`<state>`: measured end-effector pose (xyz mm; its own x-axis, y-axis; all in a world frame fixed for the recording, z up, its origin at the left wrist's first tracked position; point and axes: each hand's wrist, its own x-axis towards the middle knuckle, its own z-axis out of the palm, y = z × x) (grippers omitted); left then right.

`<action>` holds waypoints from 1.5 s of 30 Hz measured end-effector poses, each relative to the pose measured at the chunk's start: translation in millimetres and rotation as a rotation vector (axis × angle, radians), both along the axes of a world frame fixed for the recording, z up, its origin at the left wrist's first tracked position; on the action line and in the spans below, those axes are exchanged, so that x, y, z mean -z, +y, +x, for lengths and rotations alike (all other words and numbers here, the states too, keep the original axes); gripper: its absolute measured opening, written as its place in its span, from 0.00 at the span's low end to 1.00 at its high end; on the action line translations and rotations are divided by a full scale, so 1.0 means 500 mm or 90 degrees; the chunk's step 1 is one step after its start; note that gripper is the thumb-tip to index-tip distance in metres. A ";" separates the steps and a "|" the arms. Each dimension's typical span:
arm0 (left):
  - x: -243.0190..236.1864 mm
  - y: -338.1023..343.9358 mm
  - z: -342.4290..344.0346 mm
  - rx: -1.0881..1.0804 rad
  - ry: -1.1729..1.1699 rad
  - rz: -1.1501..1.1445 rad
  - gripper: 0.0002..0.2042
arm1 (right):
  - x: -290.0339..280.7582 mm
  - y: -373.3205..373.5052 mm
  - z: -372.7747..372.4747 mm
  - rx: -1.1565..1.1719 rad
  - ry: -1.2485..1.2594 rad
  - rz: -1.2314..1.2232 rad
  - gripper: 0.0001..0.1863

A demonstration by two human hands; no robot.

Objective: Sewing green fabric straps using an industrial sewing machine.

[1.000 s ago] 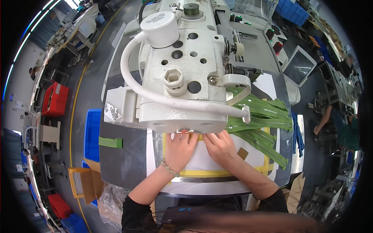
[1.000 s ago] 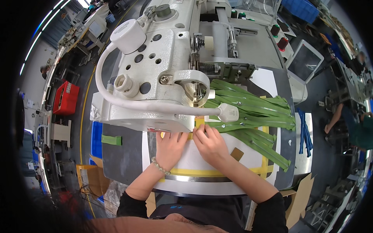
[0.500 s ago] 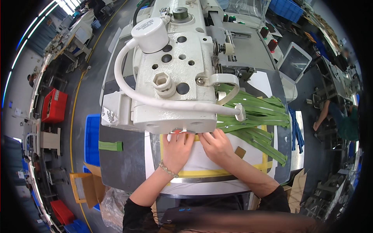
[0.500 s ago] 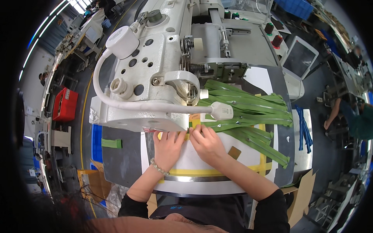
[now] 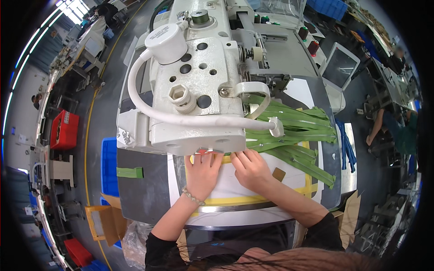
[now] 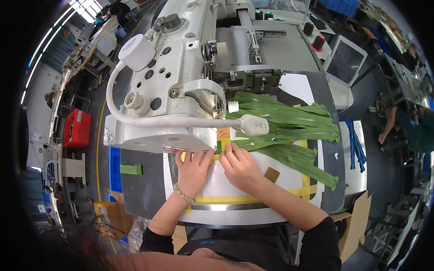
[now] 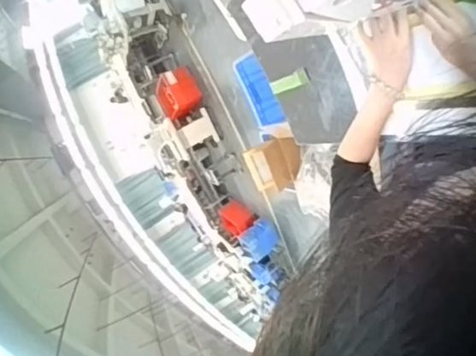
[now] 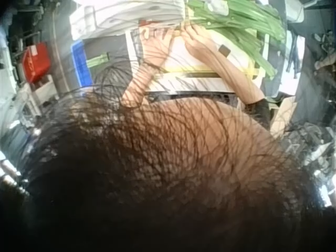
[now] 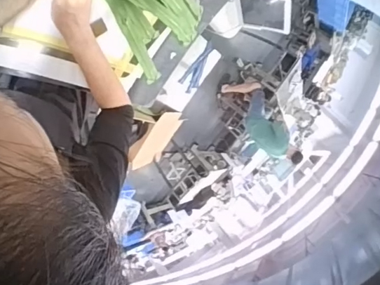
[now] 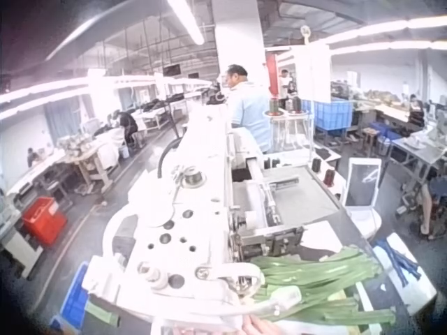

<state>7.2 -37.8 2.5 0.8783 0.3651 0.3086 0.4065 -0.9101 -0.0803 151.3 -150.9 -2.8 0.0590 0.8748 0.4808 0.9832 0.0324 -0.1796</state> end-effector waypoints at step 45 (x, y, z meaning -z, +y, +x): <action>0.011 0.136 0.004 0.049 -0.040 -0.626 0.24 | -0.015 0.015 0.039 -0.005 -0.011 0.036 0.09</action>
